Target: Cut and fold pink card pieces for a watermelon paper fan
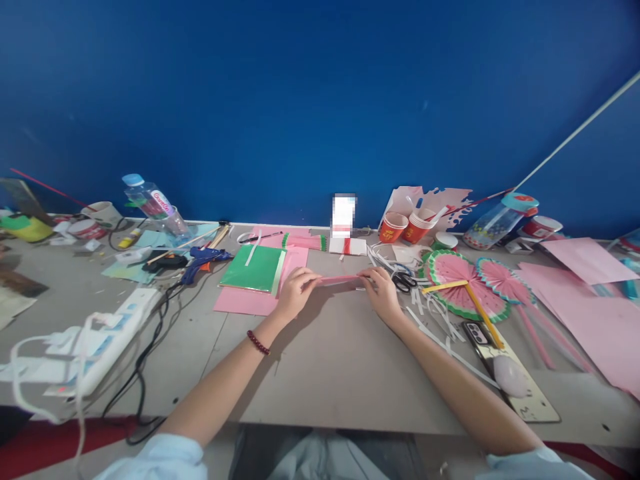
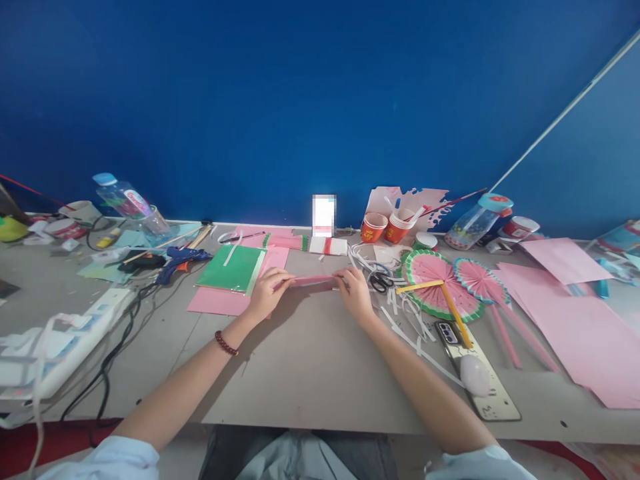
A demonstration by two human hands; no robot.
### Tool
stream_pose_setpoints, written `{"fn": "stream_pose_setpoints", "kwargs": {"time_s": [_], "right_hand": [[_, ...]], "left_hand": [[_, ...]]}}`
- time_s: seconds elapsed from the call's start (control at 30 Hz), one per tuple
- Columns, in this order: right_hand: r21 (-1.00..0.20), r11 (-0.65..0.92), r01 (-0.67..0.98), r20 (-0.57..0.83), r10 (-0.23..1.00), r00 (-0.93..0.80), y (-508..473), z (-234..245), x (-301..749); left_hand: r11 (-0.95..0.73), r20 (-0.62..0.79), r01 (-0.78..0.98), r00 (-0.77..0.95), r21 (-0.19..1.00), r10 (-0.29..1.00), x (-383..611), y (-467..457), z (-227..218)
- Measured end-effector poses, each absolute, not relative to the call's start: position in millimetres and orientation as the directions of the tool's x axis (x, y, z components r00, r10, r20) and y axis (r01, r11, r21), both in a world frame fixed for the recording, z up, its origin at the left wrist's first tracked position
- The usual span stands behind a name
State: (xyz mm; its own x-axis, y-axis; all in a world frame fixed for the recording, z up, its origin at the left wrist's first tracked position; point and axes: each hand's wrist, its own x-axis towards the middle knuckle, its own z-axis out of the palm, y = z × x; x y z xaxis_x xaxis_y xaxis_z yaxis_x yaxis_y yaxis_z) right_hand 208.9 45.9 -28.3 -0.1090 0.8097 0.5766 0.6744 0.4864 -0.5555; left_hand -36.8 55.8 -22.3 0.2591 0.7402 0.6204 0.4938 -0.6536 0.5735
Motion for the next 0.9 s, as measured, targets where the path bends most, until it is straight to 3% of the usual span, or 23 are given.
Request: {"fn": "stream_pose_setpoints", "kwargs": {"time_s": [0.13, 0.3, 0.4, 0.5, 0.67, 0.77, 0.9], "right_hand": [[-0.654, 0.480, 0.584, 0.578, 0.815, -0.022, 48.2, -29.2, 208.4], [-0.844, 0.379, 0.379, 0.437, 0.896, 0.078, 49.7, -34.1, 205.7], [-0.858, 0.378, 0.348, 0.446, 0.884, 0.138, 45.5, -30.9, 202.4], [-0.733, 0.466, 0.496, 0.598, 0.788, 0.144, 35.3, -20.8, 197.2], [-0.441, 0.665, 0.603, 0.802, 0.594, -0.069, 15.5, -12.1, 185.1], [-0.276, 0.770, 0.575, 0.804, 0.513, -0.301, 7.5, -14.8, 178.2], [-0.158, 0.807, 0.569, 0.711, 0.493, -0.501, 3.4, -16.6, 171.4]], "left_hand": [[-0.642, 0.630, 0.479, 0.214, 0.599, 0.747, -37.3, 55.3, -18.8], [-0.640, 0.678, 0.530, 0.156, 0.556, 0.718, -38.8, 55.0, -14.1], [-0.610, 0.739, 0.610, 0.059, 0.505, 0.671, -38.3, 52.2, -11.0], [-0.608, 0.735, 0.606, 0.056, 0.512, 0.675, -33.5, 44.6, -7.5], [-0.532, 0.471, 0.383, 0.248, 0.755, 0.847, -16.7, 28.6, -5.3], [-0.476, 0.397, 0.325, 0.281, 0.817, 0.874, -9.9, 24.2, -5.2], [-0.394, 0.331, 0.302, 0.239, 0.868, 0.913, -8.5, 24.4, -6.4]]}}
